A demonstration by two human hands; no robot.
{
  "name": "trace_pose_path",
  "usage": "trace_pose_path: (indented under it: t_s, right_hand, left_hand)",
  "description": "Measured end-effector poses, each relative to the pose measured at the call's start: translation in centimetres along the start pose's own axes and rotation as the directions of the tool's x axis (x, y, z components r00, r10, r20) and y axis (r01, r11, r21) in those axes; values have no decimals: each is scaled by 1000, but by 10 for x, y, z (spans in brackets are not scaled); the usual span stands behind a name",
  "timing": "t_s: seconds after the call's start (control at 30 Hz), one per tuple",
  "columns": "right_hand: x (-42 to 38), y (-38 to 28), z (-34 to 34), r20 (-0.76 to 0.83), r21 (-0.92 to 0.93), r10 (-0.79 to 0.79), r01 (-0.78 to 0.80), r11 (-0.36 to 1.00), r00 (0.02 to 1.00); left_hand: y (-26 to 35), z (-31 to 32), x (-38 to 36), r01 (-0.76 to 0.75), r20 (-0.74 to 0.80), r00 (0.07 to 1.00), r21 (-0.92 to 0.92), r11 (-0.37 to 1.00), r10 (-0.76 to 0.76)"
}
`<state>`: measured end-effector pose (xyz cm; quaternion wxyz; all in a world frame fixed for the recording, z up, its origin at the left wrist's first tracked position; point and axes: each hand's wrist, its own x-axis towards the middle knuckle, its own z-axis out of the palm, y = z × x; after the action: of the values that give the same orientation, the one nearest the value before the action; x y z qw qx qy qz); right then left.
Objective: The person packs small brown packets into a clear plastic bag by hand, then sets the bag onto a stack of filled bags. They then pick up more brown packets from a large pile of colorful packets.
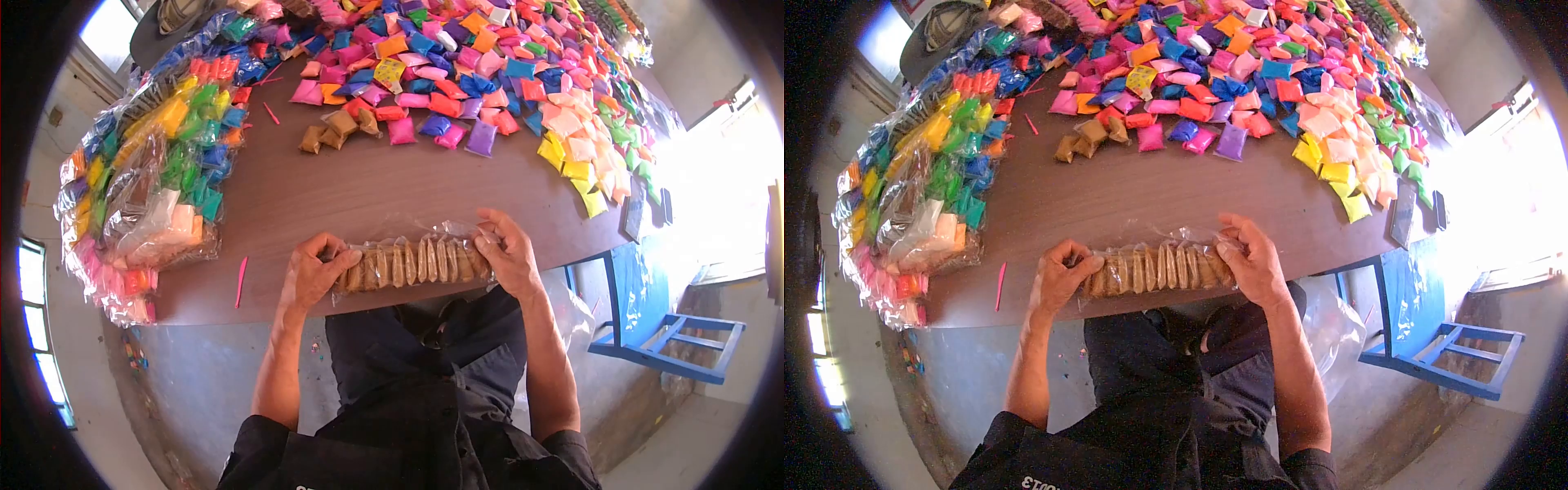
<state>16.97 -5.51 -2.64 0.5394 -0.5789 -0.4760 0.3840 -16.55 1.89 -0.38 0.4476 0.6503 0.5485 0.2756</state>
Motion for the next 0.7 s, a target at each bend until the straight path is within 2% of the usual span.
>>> trace_pose_path:
  t_s: [0.07, 0.17, 0.23, 0.33, 0.43, 0.53, 0.63, 0.7]
  right_hand:
    - [-2, -1, -5, 61, -55, 43, -40, 998, 997]
    - [-2, 6, -9, 118, -166, -18, 37, 985, 993]
    - [-4, 9, -8, 99, -172, -46, 63, 983, 994]
    - [-7, 6, -7, 81, -201, -75, 90, 976, 994]
    - [-6, 6, -7, 75, -202, -82, 96, 975, 994]
    - [-7, 6, -5, 81, -169, -86, 99, 981, 993]
    - [-6, 5, -5, 92, -131, -66, 78, 988, 994]
    - [-6, 7, -5, 88, -134, -81, 93, 987, 993]
  left_hand:
    - [2, -1, 1, -4, 27, 1000, -29, 1000, 5]
    - [11, -7, 2, -3, 83, 997, -48, 999, 7]
    - [6, -11, 5, -34, 127, 991, -67, 997, 42]
    - [5, -22, 11, -107, 166, 982, 80, 991, 93]
    - [22, -32, 8, -194, 97, 979, 204, 960, 178]
    - [51, -35, 12, -408, 93, 905, 464, 787, 415]
    - [75, -17, 22, -518, 282, 848, 620, 589, 448]
    - [81, -2, 37, -547, 373, 837, 605, 578, 401]
